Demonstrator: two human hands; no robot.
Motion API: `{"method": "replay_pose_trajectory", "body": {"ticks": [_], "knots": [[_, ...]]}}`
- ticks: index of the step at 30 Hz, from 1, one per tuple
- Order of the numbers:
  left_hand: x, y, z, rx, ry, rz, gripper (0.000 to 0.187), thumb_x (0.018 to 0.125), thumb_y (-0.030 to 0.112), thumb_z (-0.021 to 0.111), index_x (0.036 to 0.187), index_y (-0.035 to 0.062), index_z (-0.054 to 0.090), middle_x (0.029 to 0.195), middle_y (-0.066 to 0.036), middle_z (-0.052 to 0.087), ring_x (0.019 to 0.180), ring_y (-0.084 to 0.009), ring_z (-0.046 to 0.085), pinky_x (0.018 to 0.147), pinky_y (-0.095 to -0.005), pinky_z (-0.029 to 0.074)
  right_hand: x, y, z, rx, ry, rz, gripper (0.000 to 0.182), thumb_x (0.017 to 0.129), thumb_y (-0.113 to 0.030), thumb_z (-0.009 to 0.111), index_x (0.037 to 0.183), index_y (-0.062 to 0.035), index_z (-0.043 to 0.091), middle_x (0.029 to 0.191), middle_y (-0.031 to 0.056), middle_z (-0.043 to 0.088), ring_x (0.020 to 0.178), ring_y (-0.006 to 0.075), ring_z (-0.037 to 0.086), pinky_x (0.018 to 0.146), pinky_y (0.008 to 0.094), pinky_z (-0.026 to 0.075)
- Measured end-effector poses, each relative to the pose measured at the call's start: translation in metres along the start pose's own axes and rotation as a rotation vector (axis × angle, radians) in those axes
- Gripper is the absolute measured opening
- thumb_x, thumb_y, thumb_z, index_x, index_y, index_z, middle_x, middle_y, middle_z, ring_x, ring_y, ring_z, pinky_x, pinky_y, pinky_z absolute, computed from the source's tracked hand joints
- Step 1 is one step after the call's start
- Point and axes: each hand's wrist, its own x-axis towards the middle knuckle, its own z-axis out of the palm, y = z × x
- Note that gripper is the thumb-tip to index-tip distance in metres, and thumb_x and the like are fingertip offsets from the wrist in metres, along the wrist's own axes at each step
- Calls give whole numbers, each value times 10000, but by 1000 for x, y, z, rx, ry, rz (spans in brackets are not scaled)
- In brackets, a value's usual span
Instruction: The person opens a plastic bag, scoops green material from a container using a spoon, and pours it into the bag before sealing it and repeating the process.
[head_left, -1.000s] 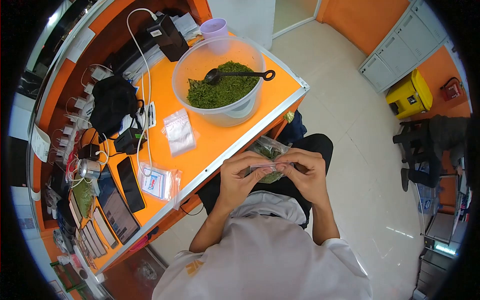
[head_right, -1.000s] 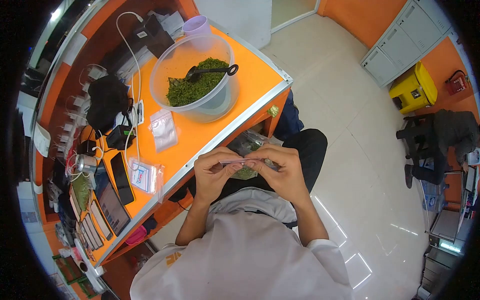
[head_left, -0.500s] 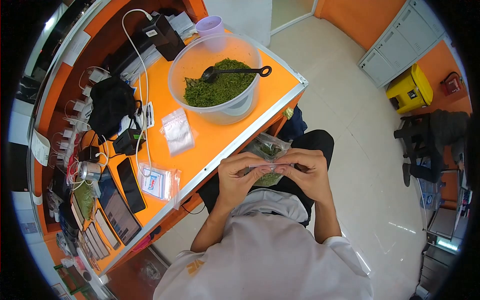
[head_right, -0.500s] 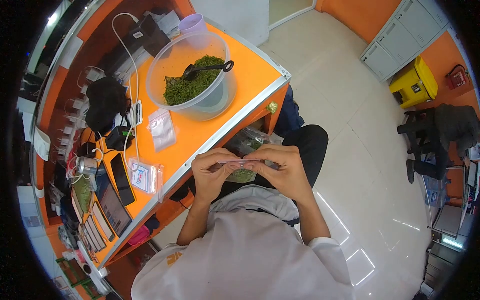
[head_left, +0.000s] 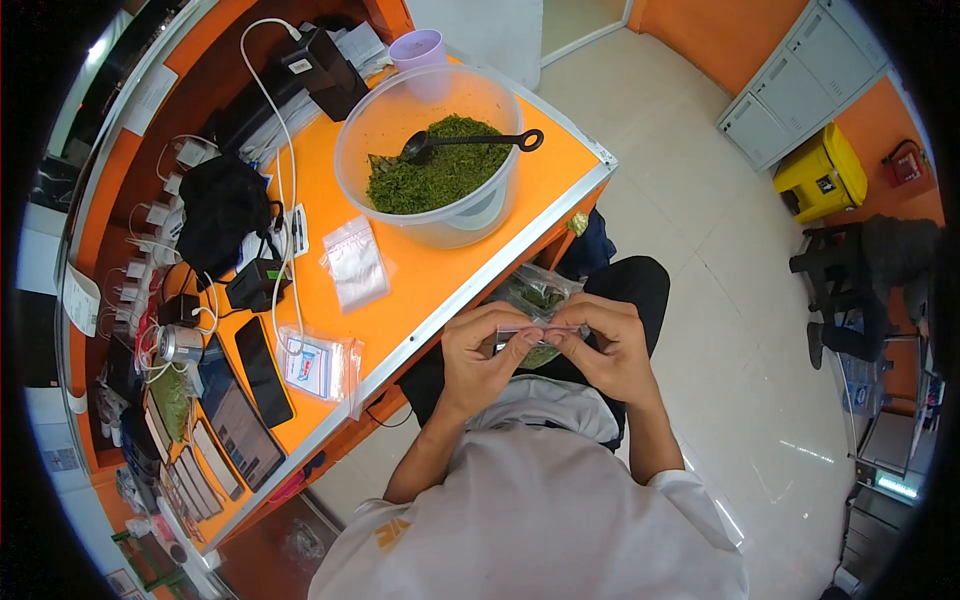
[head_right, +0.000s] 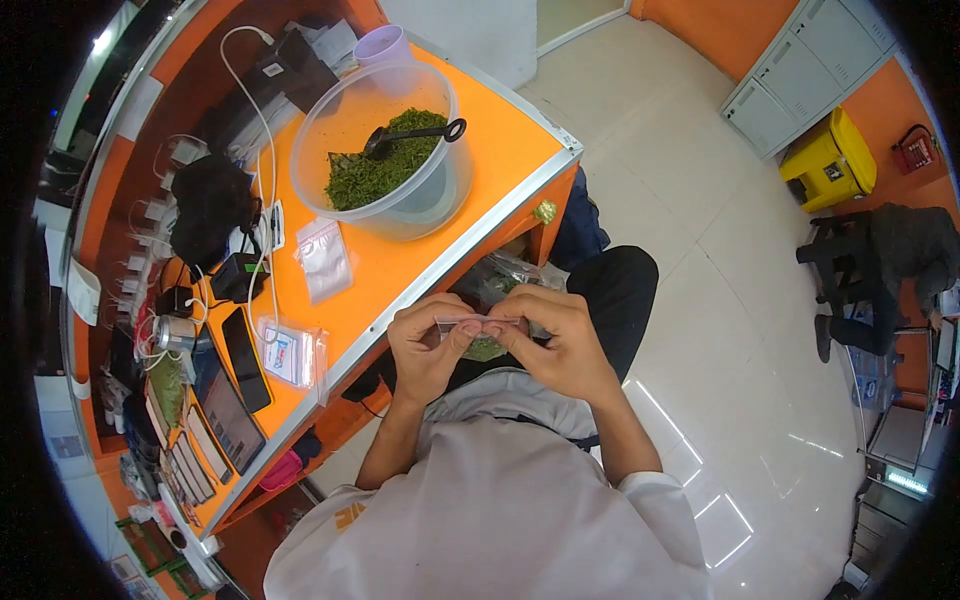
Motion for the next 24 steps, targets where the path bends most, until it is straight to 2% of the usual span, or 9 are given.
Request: {"method": "replay_pose_trajectory", "body": {"ticks": [3,8,12,17,18,19,21,22,24], "knots": [[0,-4,1,-46,-28,19,98,937,-34,740,1006,-103,751,933,-141,734,818,-141,674,716,-258,527,-2,7,3,46,26,-30,68,893,12,768,913,53,718,845,104,688,744,169,624,661,296,463],[-1,-2,-7,34,-70,-111,158,992,62,705,990,-78,778,925,-146,746,788,-140,655,701,-260,516,-6,10,0,11,68,-77,67,883,18,767,935,30,726,799,92,660,694,171,602,616,292,460],[-6,-21,-4,27,-65,-123,199,1011,101,687,1016,-72,785,933,-149,752,777,-129,661,687,-249,510,-15,18,-7,-73,67,9,50,884,19,767,921,29,735,804,92,671,692,167,607,625,287,466],[-7,-67,-11,204,-183,-178,258,1040,157,656,1143,-60,751,1037,-145,760,980,-211,700,850,-326,540,-39,49,-27,-181,91,201,56,901,8,760,935,41,730,808,89,680,694,134,617,640,275,477],[-8,-68,-17,249,-248,-372,304,1035,159,648,1269,-29,700,1203,-152,731,1118,-303,690,960,-378,528,-46,58,-33,-195,144,272,52,911,6,752,939,44,728,808,87,681,701,121,619,642,271,478],[-11,-74,-16,245,-249,-376,304,1035,159,648,1269,-29,700,1203,-152,731,1118,-303,690,960,-378,528,-52,66,-38,-209,198,343,51,921,4,745,943,46,727,808,85,683,708,108,620,645,268,479],[-20,-97,-16,666,-325,-293,359,1014,141,653,1342,-5,653,1329,-166,674,1158,-385,669,994,-413,531,-56,76,-39,-234,227,372,55,940,-10,731,958,42,733,797,69,696,691,89,607,628,264,470],[-22,-110,-14,653,-342,-209,407,995,137,662,1380,12,623,1380,-186,633,1145,-452,650,998,-485,536,-55,80,-38,-251,237,397,68,944,-20,727,973,41,735,795,87,706,678,104,620,625,272,478],[-20,-127,-2,763,-378,-225,369,985,110,655,1335,-5,636,1355,-205,635,1118,-451,662,970,-504,544,-50,91,-34,-270,246,423,82,949,-30,723,988,40,738,793,104,716,665,119,632,621,280,486]]}}
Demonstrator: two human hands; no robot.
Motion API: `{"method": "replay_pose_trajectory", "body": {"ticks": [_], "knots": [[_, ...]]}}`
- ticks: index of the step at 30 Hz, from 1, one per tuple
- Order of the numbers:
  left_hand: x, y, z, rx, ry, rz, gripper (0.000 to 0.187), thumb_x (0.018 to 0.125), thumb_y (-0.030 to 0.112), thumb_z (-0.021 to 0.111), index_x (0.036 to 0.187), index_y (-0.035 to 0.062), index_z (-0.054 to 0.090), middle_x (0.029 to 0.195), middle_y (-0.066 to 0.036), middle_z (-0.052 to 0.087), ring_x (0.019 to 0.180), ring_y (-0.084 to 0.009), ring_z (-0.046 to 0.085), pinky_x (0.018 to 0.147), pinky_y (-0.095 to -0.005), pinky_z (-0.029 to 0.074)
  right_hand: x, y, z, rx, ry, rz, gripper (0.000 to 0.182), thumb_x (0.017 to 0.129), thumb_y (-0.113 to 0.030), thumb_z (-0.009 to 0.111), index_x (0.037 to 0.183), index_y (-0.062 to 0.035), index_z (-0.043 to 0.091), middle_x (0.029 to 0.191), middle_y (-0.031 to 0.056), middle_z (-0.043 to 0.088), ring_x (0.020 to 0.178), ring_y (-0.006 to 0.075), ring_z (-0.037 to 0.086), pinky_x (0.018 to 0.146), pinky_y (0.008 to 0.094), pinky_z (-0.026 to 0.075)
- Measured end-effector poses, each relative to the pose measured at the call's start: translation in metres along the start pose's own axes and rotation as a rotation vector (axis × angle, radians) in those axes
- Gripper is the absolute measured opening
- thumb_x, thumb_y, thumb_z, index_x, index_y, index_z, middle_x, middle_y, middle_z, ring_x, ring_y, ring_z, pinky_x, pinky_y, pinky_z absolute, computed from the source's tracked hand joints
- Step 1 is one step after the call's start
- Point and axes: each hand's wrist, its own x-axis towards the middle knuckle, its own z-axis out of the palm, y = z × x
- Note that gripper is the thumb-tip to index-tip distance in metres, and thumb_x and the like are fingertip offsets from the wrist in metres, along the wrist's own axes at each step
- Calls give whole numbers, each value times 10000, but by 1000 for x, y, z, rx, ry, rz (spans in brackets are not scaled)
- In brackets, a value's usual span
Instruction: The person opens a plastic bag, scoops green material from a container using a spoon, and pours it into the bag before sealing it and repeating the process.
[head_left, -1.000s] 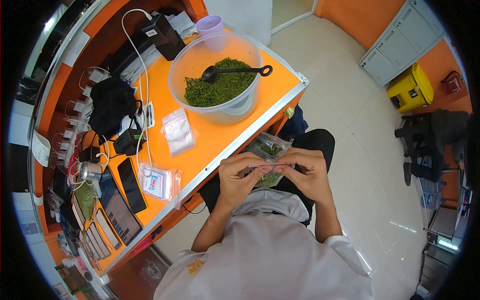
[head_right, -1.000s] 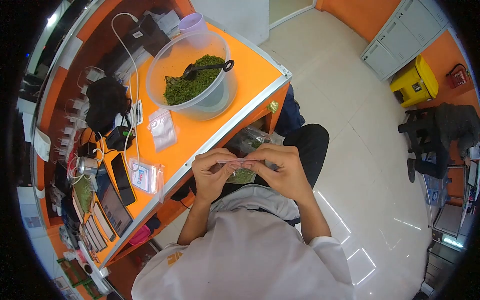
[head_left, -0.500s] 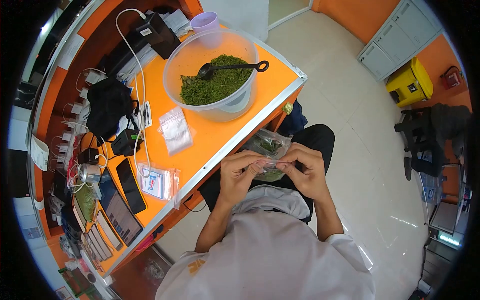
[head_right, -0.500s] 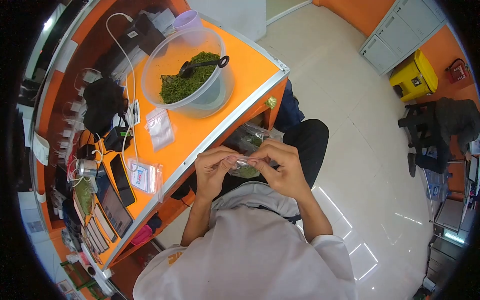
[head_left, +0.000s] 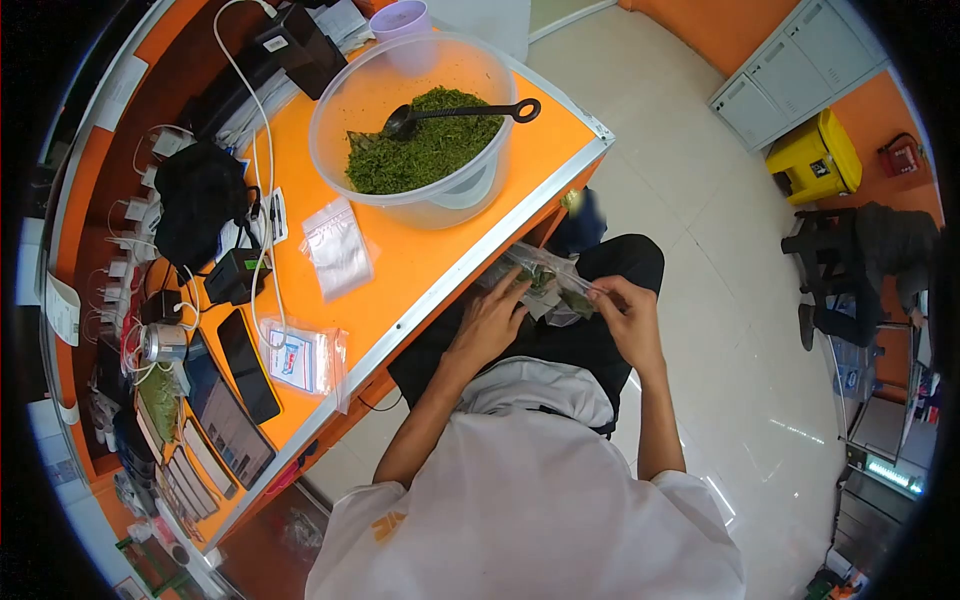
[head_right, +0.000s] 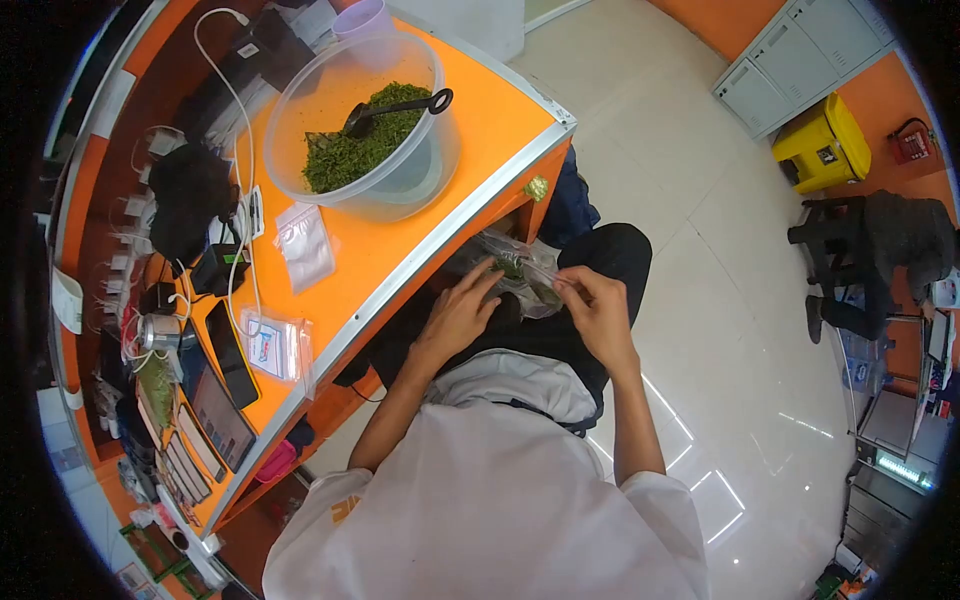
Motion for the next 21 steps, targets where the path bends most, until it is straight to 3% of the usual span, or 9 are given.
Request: {"method": "replay_pose_trajectory", "body": {"ticks": [2,3,8,11,12,14,16,20,21], "knots": [[9,-18,16,113,-22,-21,332,974,84,648,1289,-21,649,1330,-223,638,1090,-451,674,942,-522,553,13,3,18,-75,3,-153,106,942,-35,721,1013,43,735,800,165,728,656,205,678,630,321,515],[14,-34,26,155,-83,-41,262,963,58,634,1205,-37,662,1283,-237,647,1069,-456,679,917,-533,556,22,7,30,-78,4,-160,106,942,-35,721,1013,43,735,800,165,728,656,205,678,630,321,515],[0,-46,37,139,-98,24,106,935,-1,590,977,-63,665,1135,-259,670,1017,-469,683,869,-537,561,68,55,102,-42,-133,-247,173,919,-9,707,1083,43,719,958,239,740,837,377,729,747,415,561],[-12,-40,34,111,-32,45,123,951,20,591,941,-67,677,1076,-257,680,994,-473,678,865,-532,561,80,93,133,-242,-179,-331,271,933,-26,681,1201,20,677,951,224,732,837,354,733,760,418,559],[-15,-38,31,57,-52,37,129,956,29,595,945,-68,681,1057,-256,681,986,-472,676,861,-528,560,74,90,129,-205,-207,-275,324,936,-27,660,1255,24,637,943,233,727,863,393,718,785,450,547],[-21,-42,34,-41,-2,67,158,971,76,625,942,-64,693,1035,-236,692,974,-446,679,840,-508,561,66,70,113,-250,-241,-379,227,928,-15,659,1148,40,673,908,238,722,812,353,725,726,420,548],[-27,-32,27,-109,52,88,168,973,92,636,951,-62,697,1055,-224,698,967,-439,680,837,-495,562,51,19,86,-253,-314,-194,152,899,-9,706,1039,50,700,870,230,714,752,290,720,666,379,542],[-37,-7,-8,-190,-74,29,195,975,129,652,1022,-49,717,1141,-199,705,987,-422,689,852,-475,563,30,-89,61,-234,-252,-184,132,857,-41,772,963,31,742,864,168,729,760,333,709,693,398,552],[-40,-6,-12,-178,-143,1,192,973,118,642,1055,-37,719,1165,-205,697,1009,-417,694,850,-490,561,31,-113,69,-124,-216,-502,146,846,-44,783,970,20,737,889,151,722,773,313,703,675,386,542]]}}
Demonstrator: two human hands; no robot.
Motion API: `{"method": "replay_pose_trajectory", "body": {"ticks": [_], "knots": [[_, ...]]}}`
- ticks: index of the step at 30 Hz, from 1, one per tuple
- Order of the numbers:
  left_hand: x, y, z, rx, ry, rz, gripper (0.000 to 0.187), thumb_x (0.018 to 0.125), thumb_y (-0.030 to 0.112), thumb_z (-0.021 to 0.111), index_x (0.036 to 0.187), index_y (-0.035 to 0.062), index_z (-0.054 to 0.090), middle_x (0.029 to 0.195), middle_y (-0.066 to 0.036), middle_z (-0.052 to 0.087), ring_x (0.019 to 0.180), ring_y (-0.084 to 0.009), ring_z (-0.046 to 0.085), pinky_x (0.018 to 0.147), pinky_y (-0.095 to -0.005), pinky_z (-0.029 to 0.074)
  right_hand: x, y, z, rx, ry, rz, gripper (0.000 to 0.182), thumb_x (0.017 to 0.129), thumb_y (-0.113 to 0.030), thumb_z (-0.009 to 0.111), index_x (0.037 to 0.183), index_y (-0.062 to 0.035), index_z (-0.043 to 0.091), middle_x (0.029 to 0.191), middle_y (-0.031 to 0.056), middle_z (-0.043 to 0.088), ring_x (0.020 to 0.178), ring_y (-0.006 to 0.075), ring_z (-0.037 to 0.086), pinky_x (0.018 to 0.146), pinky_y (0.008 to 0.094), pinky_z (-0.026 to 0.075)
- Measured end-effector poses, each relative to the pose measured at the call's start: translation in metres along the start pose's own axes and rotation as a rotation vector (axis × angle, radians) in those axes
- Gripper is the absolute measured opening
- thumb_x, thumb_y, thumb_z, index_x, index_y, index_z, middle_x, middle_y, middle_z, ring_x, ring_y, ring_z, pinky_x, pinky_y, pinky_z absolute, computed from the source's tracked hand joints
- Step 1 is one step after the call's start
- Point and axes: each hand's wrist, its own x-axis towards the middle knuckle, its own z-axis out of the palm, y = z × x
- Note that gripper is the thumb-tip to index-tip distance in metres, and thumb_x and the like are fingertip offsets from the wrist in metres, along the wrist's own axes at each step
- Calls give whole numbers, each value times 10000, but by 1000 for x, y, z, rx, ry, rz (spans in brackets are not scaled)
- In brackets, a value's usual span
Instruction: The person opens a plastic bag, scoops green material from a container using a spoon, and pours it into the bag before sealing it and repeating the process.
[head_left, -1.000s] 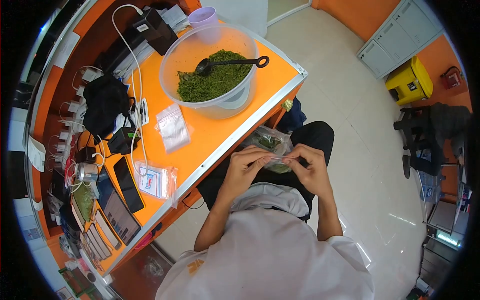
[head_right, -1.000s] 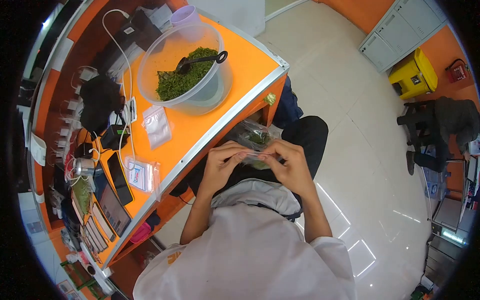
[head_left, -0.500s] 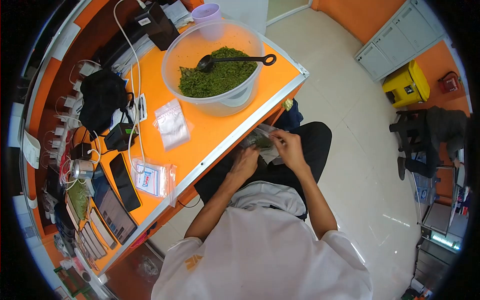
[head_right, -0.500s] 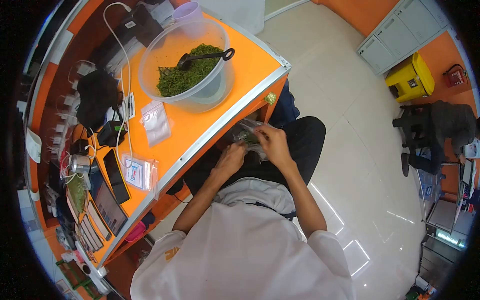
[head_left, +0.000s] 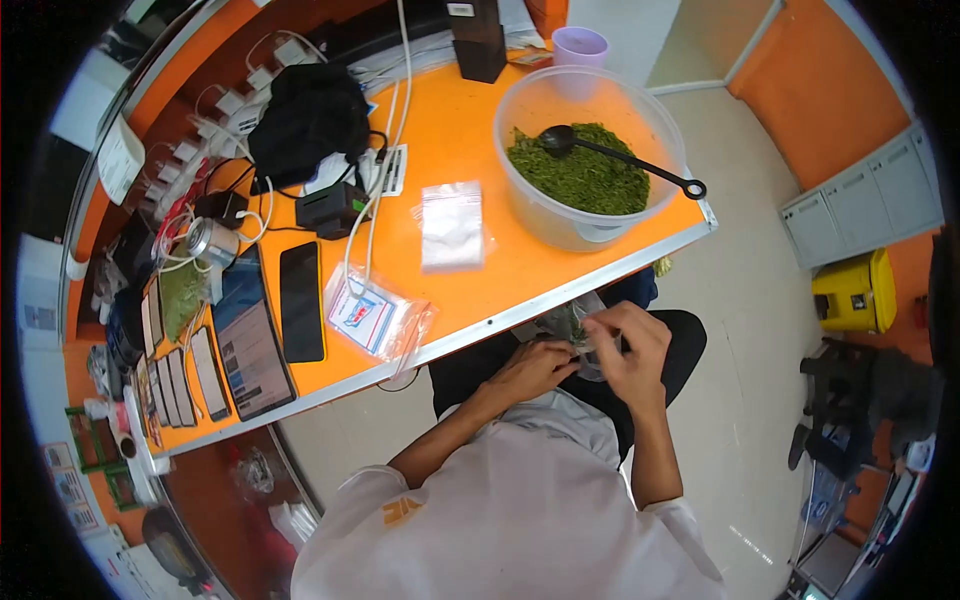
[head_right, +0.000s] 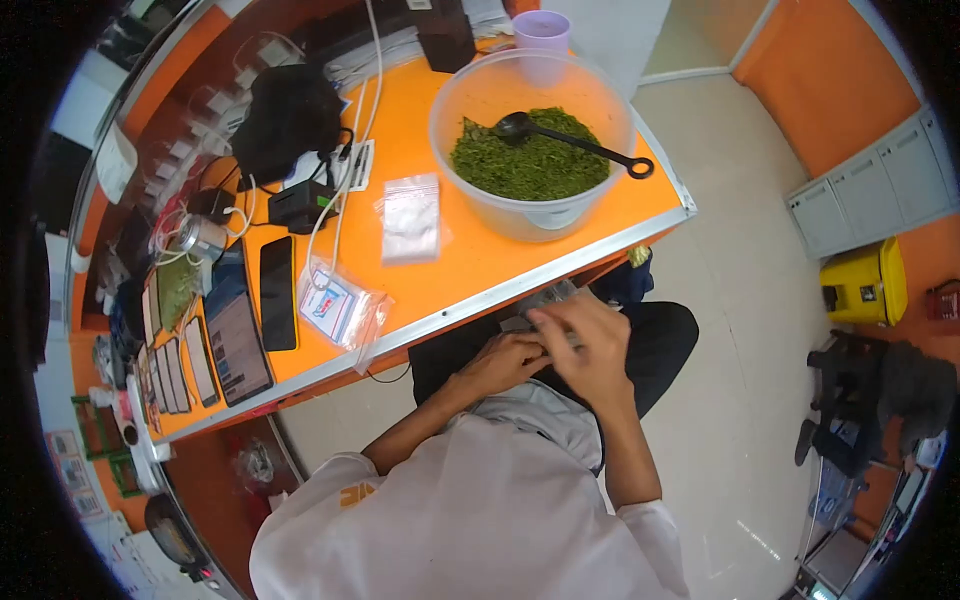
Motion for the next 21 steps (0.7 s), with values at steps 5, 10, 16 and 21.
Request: {"method": "replay_pose_trajectory", "body": {"ticks": [5,10,16,21], "knots": [[-18,-5,8,54,379,65,206,964,102,627,1100,-19,726,1192,-210,696,1086,-410,676,906,-480,552,60,-49,56,-22,-57,-554,188,865,-85,771,1030,-5,729,1021,118,695,918,279,674,719,377,511],[-40,-7,-9,19,282,-45,249,960,99,658,1182,5,720,1241,-182,709,1100,-394,682,974,-471,541,89,-31,97,-292,-273,-569,204,892,-151,702,1007,18,711,967,96,616,1015,279,589,881,433,459],[-49,-9,-10,-26,313,-68,241,959,79,649,1171,-5,723,1248,-156,710,1083,-372,695,971,-439,552,91,-31,89,29,-254,-394,84,850,-37,743,909,15,713,841,126,587,816,304,615,714,415,490],[-43,7,-23,-54,282,-15,231,973,94,647,1166,-4,729,1231,-143,716,1110,-353,691,983,-423,552,92,-37,78,118,-355,-259,97,879,-1,775,898,57,700,841,127,639,688,225,631,635,322,505]]}}
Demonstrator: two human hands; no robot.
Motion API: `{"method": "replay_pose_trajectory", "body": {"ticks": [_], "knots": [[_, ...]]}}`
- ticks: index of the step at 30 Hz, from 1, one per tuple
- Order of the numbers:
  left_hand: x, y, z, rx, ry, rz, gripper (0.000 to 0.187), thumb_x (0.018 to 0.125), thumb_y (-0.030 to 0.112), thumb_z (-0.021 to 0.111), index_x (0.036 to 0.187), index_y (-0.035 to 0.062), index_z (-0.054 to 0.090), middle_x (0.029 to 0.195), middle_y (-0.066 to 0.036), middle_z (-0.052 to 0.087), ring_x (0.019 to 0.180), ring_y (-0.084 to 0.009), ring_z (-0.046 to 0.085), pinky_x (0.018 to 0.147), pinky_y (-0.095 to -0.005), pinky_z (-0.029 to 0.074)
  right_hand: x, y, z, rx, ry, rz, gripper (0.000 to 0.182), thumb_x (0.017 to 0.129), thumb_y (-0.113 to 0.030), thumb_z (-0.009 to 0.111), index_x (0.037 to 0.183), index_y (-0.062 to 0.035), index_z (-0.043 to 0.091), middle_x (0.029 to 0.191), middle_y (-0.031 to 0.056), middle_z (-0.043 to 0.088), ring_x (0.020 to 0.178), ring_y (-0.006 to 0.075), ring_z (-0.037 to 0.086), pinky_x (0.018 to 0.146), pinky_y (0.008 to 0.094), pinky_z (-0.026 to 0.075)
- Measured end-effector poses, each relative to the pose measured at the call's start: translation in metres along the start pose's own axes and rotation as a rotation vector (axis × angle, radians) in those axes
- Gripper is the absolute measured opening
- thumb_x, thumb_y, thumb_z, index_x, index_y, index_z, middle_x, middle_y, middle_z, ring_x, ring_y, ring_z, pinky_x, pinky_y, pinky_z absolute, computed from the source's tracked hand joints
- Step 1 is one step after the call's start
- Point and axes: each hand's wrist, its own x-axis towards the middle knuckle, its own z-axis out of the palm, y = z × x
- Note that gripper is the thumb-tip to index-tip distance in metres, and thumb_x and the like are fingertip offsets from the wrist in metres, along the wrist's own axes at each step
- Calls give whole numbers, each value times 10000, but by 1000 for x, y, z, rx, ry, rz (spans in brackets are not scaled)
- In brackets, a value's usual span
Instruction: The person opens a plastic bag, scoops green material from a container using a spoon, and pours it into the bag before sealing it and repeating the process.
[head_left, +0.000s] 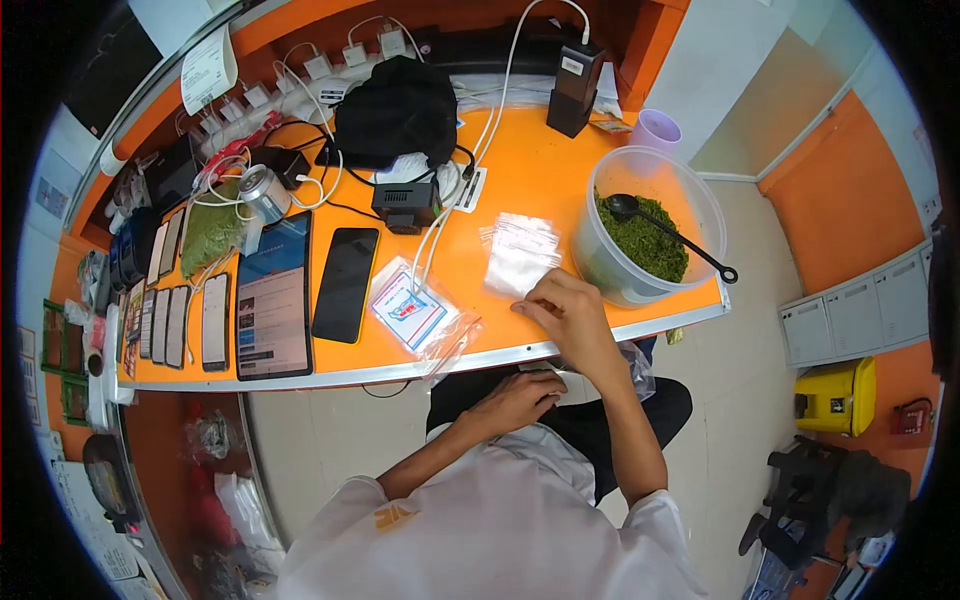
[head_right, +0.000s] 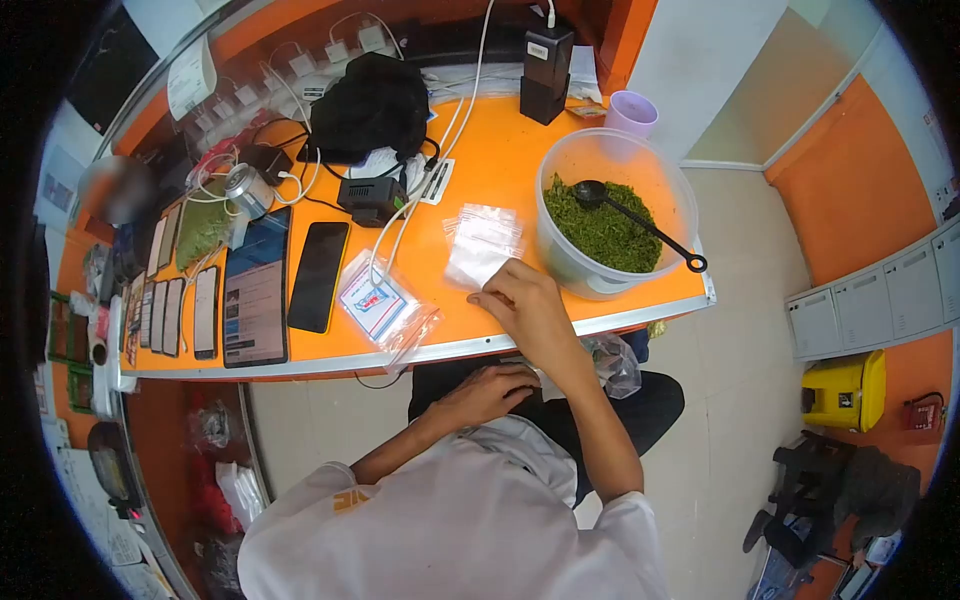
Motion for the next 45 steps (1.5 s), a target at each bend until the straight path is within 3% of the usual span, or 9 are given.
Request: {"method": "replay_pose_trajectory", "body": {"ticks": [8,12,20,25,27,29,31,38,45], "knots": [[1,32,-17,-315,142,66,187,980,69,673,1136,-23,720,1113,-140,725,1022,-291,706,929,-391,556,-8,-5,-5,-102,219,-113,159,824,7,830,851,50,678,823,122,652,690,213,619,624,323,481],[2,36,-18,-433,227,111,173,969,21,693,1131,-31,726,1041,-133,738,951,-218,711,874,-346,566,-7,-4,3,-56,155,22,251,790,-20,870,788,38,627,766,105,628,646,180,572,598,323,465],[-4,39,-24,-536,233,83,153,974,32,700,1114,-17,734,1022,-94,747,887,-164,679,817,-310,545,-1,-2,2,3,90,101,519,705,-150,957,660,-3,461,593,57,355,563,158,330,500,337,297],[-5,37,-22,-625,211,121,210,1014,69,671,1200,-27,694,1073,-99,734,930,-159,673,821,-314,543,-21,-24,-12,6,251,39,453,768,-95,902,673,-4,469,618,56,444,577,121,388,529,325,334],[-5,47,-25,-907,169,105,280,1063,111,616,1306,-28,613,1143,-107,700,1012,-160,659,847,-312,531,-38,-38,-24,18,329,40,419,808,-72,869,672,-11,477,631,49,494,579,105,424,543,310,361],[-4,54,-28,-1021,132,106,285,1076,126,596,1319,-23,587,1149,-104,684,1030,-156,648,856,-307,522,-60,-49,-35,501,558,354,349,908,-51,792,691,-25,521,690,45,629,603,107,541,569,272,443],[1,61,-29,-1142,66,97,289,1090,141,576,1332,-17,560,1155,-101,667,1048,-153,637,865,-303,514,-83,-33,-47,584,604,369,329,930,-39,762,705,-47,522,726,41,653,637,96,571,590,264,465],[21,73,-12,-1187,27,-21,128,1067,112,617,1132,2,611,1004,-56,663,896,-116,633,812,-273,518,-138,-4,-59,635,783,470,377,942,-30,753,696,-103,476,722,4,634,679,61,574,622,243,470],[28,71,-7,-1136,-60,-77,128,1062,112,619,1105,-7,638,945,-57,688,836,-110,655,752,-260,515,-153,5,-54,606,806,497,385,937,-5,743,702,-104,455,730,45,654,630,71,568,556,236,437]]}}
